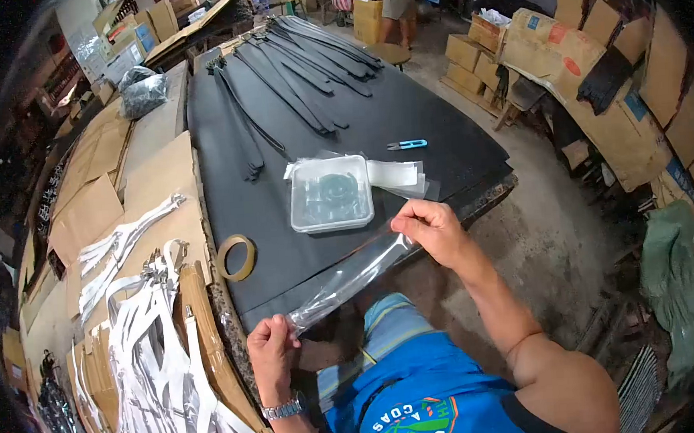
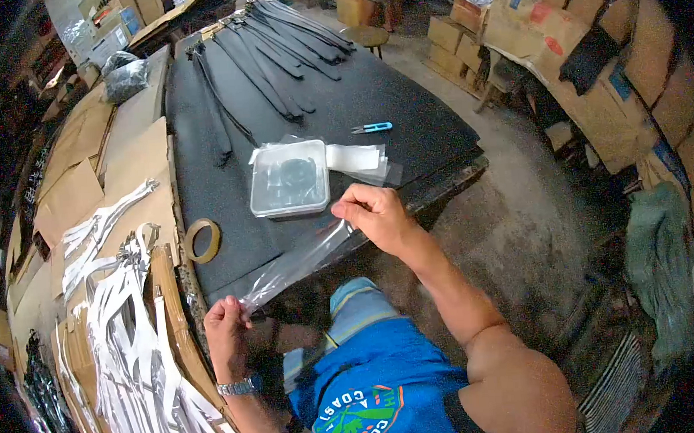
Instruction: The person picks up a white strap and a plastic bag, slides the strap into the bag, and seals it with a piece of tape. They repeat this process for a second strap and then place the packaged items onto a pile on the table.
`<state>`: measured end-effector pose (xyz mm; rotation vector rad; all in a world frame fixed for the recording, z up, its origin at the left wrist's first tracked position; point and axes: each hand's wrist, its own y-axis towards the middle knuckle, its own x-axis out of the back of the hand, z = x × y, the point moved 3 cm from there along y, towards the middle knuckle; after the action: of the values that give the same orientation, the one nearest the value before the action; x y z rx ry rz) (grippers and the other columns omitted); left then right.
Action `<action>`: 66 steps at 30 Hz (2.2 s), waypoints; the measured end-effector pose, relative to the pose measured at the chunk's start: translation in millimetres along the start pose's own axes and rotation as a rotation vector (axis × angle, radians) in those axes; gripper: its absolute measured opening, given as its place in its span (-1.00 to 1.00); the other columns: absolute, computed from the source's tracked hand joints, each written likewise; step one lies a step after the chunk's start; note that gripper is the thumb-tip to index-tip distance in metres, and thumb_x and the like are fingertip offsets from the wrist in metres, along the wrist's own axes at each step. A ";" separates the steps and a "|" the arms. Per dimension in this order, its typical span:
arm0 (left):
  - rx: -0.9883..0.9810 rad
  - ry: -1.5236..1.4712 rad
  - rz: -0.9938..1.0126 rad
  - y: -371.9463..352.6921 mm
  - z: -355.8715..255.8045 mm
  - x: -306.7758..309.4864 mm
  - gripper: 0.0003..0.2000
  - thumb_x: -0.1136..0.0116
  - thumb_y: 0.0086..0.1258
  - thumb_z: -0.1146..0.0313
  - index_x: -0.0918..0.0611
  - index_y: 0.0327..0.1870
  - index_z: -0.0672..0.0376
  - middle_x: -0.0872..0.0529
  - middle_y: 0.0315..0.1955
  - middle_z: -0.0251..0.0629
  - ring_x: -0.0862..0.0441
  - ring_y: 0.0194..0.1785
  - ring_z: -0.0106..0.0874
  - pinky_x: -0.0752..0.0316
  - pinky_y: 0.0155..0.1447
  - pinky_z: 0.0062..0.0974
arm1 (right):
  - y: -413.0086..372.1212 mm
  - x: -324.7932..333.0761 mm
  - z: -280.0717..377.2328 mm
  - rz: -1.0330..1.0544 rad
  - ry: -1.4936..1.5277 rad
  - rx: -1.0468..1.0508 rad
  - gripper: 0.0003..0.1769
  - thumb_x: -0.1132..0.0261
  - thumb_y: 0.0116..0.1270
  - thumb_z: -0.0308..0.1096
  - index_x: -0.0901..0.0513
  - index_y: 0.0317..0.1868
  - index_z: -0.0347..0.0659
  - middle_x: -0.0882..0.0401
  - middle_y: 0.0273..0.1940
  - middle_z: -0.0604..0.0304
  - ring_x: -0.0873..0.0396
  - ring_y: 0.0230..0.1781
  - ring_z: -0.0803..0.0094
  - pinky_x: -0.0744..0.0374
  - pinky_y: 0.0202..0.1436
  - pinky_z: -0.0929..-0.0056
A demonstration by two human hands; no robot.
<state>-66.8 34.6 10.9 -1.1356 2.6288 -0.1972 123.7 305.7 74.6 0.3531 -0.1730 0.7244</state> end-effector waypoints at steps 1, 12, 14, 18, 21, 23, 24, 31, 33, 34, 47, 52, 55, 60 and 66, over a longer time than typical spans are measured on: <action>-0.005 0.015 -0.001 1.4 0.7 0.6 -0.78 -0.25 0.44 0.25 -0.63 -0.33 0.23 -0.64 -0.49 -0.39 -0.52 -0.47 -0.62 -0.42 -0.34 -0.71 | 0.8 2.1 0.4 -0.003 -0.029 -0.017 -0.79 -0.34 0.33 -0.29 -0.65 -0.38 -0.27 -0.47 -0.63 0.36 -0.38 -0.55 0.67 -0.36 -0.49 0.52; 0.046 -0.020 0.079 -2.2 -4.7 2.3 -0.80 -0.22 0.45 0.28 -0.63 -0.28 0.24 -0.62 -0.49 -0.38 -0.52 -0.50 -0.59 -0.44 -0.34 -0.67 | 11.5 4.0 -1.5 -0.012 -0.072 -0.046 -0.70 -0.33 0.33 -0.22 -0.62 -0.44 -0.30 -0.46 -0.62 0.32 -0.35 -0.54 0.64 -0.35 -0.49 0.46; 0.019 -0.055 0.084 -1.0 -0.9 2.6 -0.81 -0.21 0.46 0.29 -0.64 -0.26 0.24 -0.63 -0.48 -0.38 -0.51 -0.50 -0.59 -0.45 -0.34 -0.67 | 13.6 2.6 -1.5 -0.017 -0.044 -0.030 -0.70 -0.33 0.34 -0.23 -0.63 -0.44 -0.30 -0.47 -0.61 0.34 -0.35 -0.54 0.66 -0.34 -0.49 0.48; 0.033 -0.060 0.051 -3.8 -1.4 -0.8 -0.81 -0.22 0.44 0.32 -0.64 -0.14 0.29 -0.68 -0.42 -0.33 -0.62 -0.41 -0.55 -0.54 -0.26 -0.62 | 17.8 3.2 -10.6 0.023 0.109 -0.036 -0.72 -0.33 0.38 -0.21 -0.63 -0.42 -0.23 -0.46 -0.55 0.44 -0.35 -0.52 0.74 -0.35 -0.47 0.63; 0.069 -0.058 0.163 -6.2 -1.8 3.1 -0.81 -0.22 0.44 0.37 -0.62 -0.07 0.29 -0.71 -0.39 -0.30 -0.66 -0.35 -0.52 -0.57 -0.24 -0.58 | 18.4 1.2 -7.6 0.036 0.100 -0.014 -0.76 -0.34 0.35 -0.28 -0.67 -0.40 -0.27 -0.48 -0.56 0.45 -0.33 -0.52 0.72 -0.31 -0.47 0.58; 0.090 -0.041 0.145 -8.7 -0.8 8.7 -0.83 -0.22 0.43 0.40 -0.61 -0.07 0.28 -0.72 -0.37 -0.28 -0.68 -0.34 -0.49 -0.58 -0.23 -0.58 | 22.3 -3.5 -3.5 0.070 0.099 -0.066 -0.77 -0.35 0.34 -0.27 -0.68 -0.39 -0.27 -0.46 -0.57 0.47 -0.32 -0.52 0.72 -0.29 -0.47 0.59; 0.101 -0.033 0.136 -9.8 -0.3 11.6 -0.83 -0.22 0.42 0.41 -0.61 -0.07 0.28 -0.72 -0.36 -0.27 -0.69 -0.33 -0.48 -0.58 -0.22 -0.57 | 25.2 -6.2 -0.6 0.086 0.099 -0.092 -0.77 -0.35 0.34 -0.27 -0.68 -0.38 -0.27 -0.45 -0.57 0.48 -0.31 -0.52 0.72 -0.28 -0.47 0.59; -0.005 -0.086 -0.050 -16.7 -13.8 37.8 -0.89 -0.22 0.44 0.37 -0.59 -0.19 0.20 -0.65 -0.42 -0.33 -0.65 -0.36 -0.49 -0.59 -0.21 -0.53 | 68.9 -36.7 15.7 0.277 0.184 -0.066 -0.75 -0.34 0.35 -0.20 -0.64 -0.37 -0.21 -0.37 -0.61 0.44 -0.31 -0.56 0.70 -0.26 -0.49 0.62; -0.090 -0.165 -0.096 -14.0 -21.6 40.5 -0.89 -0.23 0.43 0.38 -0.59 -0.20 0.22 -0.66 -0.42 -0.32 -0.64 -0.38 -0.50 -0.59 -0.20 -0.55 | 94.4 -48.9 7.4 0.259 0.395 -0.084 -0.74 -0.31 0.37 -0.17 -0.64 -0.30 -0.22 -0.37 -0.60 0.42 -0.32 -0.56 0.69 -0.28 -0.46 0.63; -0.130 -0.203 -0.118 -13.1 -28.2 38.4 -0.89 -0.23 0.42 0.39 -0.60 -0.20 0.23 -0.66 -0.42 -0.32 -0.64 -0.38 -0.51 -0.58 -0.19 -0.56 | 105.3 -52.8 2.0 0.247 0.500 -0.095 -0.73 -0.30 0.38 -0.16 -0.63 -0.26 -0.22 -0.37 -0.59 0.42 -0.33 -0.55 0.68 -0.29 -0.45 0.63; -0.691 0.908 -0.502 -18.8 -5.5 -19.9 -0.86 -0.22 0.23 0.55 -0.67 -0.20 0.22 -0.67 -0.29 -0.18 -0.65 -0.27 -0.22 -0.57 -0.21 -0.35 | -63.6 -171.2 -41.5 0.586 0.399 -0.312 -0.58 -0.22 0.45 -0.07 -0.57 0.13 -0.21 -0.64 -0.15 0.24 -0.57 -0.16 0.51 -0.56 -0.16 0.48; -0.692 1.005 -0.376 -28.2 14.5 -41.6 -0.81 -0.24 0.19 0.46 -0.68 -0.16 0.15 -0.66 -0.20 -0.22 -0.63 -0.15 -0.19 -0.50 -0.16 -0.26 | -70.9 -181.4 -56.0 0.629 0.495 -0.546 -0.37 -0.05 0.49 0.19 -0.51 0.25 -0.18 -0.57 0.02 0.26 -0.50 -0.04 0.53 -0.47 -0.20 0.57; -0.692 1.022 -0.341 -35.5 18.8 -42.2 -0.77 -0.23 0.20 0.41 -0.68 -0.11 0.14 -0.67 -0.13 -0.25 -0.62 -0.08 -0.24 -0.42 -0.02 -0.27 | -69.6 -184.8 -63.6 0.625 0.558 -0.580 -0.56 -0.06 0.54 0.00 -0.57 0.12 -0.19 -0.60 -0.14 0.34 -0.49 -0.18 0.65 -0.43 -0.23 0.65; -0.648 0.931 -0.230 -38.2 15.1 -33.0 -0.76 -0.23 0.21 0.46 -0.68 -0.08 0.17 -0.72 -0.09 -0.18 -0.64 -0.03 -0.16 -0.47 0.11 -0.24 | -68.1 -183.2 -58.6 0.597 0.717 -0.651 -0.72 -0.12 0.53 -0.16 -0.57 0.00 -0.17 -0.62 -0.13 0.29 -0.57 -0.19 0.61 -0.55 -0.20 0.61; -0.647 0.877 -0.327 -23.7 -15.0 0.4 -0.80 -0.23 0.23 0.51 -0.67 -0.12 0.24 -0.71 -0.12 -0.06 -0.67 -0.03 -0.14 -0.55 0.08 -0.32 | -64.0 -184.9 -71.8 0.611 0.674 -0.647 -0.68 -0.23 0.43 -0.23 -0.51 0.07 -0.23 -0.69 -0.09 0.11 -0.65 -0.16 0.44 -0.62 -0.15 0.48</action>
<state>-55.1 18.3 30.6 -2.0791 3.3553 0.1578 32.8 174.2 -59.1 -0.5945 0.1397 1.2939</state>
